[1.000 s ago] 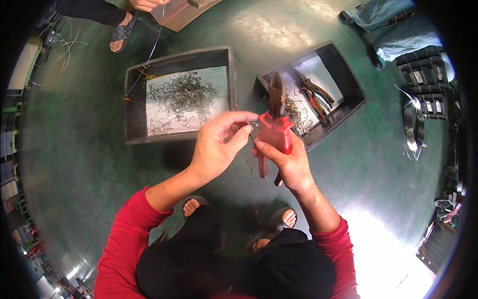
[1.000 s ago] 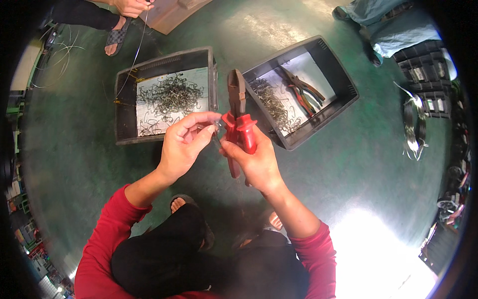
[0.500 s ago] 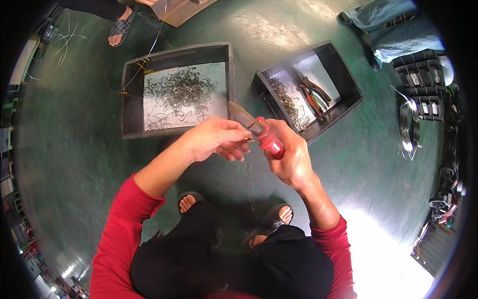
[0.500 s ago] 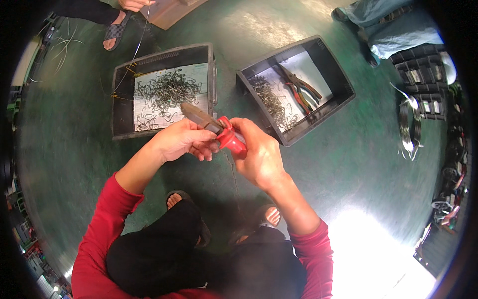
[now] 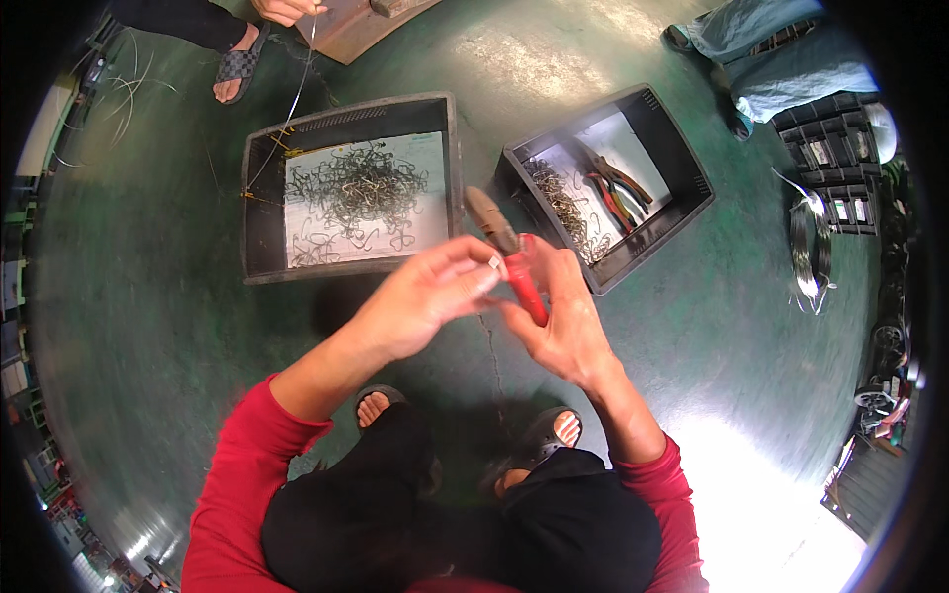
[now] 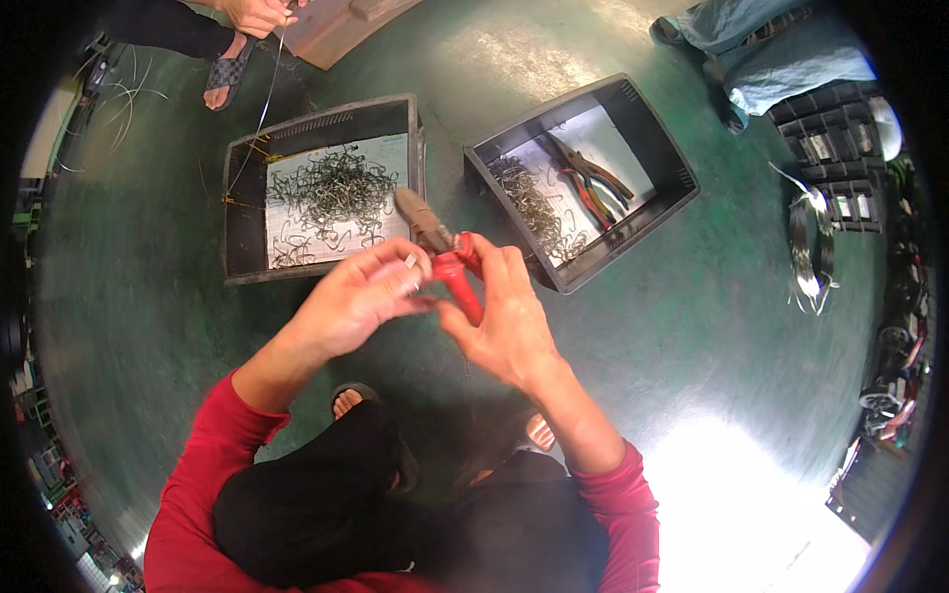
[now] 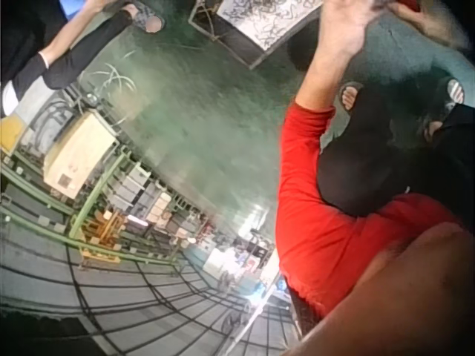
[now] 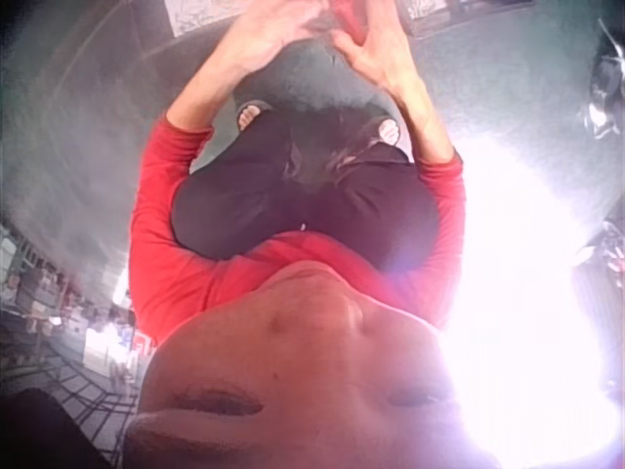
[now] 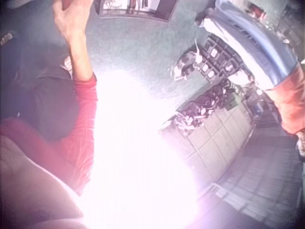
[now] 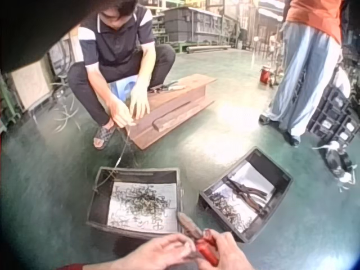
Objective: The person sits at a table and handles small metal wire pieces, then moves to the floor to uncoil a large metal wire coil and tie it with a white strap. The person then sits on a stool and uses pliers to cut and bend small metal pieces from a tray.
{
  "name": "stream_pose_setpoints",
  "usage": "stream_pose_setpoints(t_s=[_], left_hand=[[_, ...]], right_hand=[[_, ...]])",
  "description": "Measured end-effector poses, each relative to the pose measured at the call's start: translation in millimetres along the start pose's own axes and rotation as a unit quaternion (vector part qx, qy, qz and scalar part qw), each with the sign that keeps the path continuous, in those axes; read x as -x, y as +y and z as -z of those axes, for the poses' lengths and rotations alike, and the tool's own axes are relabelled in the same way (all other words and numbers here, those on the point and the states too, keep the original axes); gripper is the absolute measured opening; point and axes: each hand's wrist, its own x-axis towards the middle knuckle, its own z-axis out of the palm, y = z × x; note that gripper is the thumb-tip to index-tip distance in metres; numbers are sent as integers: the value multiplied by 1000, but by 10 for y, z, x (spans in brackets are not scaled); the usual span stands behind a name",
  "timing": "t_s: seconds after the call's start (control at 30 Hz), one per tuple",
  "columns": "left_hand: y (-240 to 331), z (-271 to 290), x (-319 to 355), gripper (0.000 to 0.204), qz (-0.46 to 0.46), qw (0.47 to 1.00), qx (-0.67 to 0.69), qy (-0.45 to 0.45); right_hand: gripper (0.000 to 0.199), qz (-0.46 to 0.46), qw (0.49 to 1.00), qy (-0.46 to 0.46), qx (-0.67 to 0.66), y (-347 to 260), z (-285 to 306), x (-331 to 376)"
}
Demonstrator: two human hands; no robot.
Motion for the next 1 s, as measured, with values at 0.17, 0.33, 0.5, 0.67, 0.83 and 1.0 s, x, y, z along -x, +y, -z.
stream_pose_setpoints(t_s=[0.17,0.33,0.5,0.67,0.83,1.0], left_hand=[[-130,167,-54,17,23,999,-15,-41],[-93,1067,-332,15,-111,903,-344,231],[-202,1712,-573,18,-166,750,-576,278],[8,1454,-580,48,-156,653,-682,289],[644,485,-29,46,-193,725,-640,162],[1054,-772,855,42,-94,762,-641,-11]], right_hand=[[69,14,998,-22,54,89,-31,-9],[70,-123,988,-45,82,657,-322,-9],[69,-121,973,-24,196,1364,-866,188],[71,-148,932,-68,325,1611,-953,234],[70,-68,950,-74,296,1434,-623,356],[67,-275,937,-154,149,1056,287,1160]])
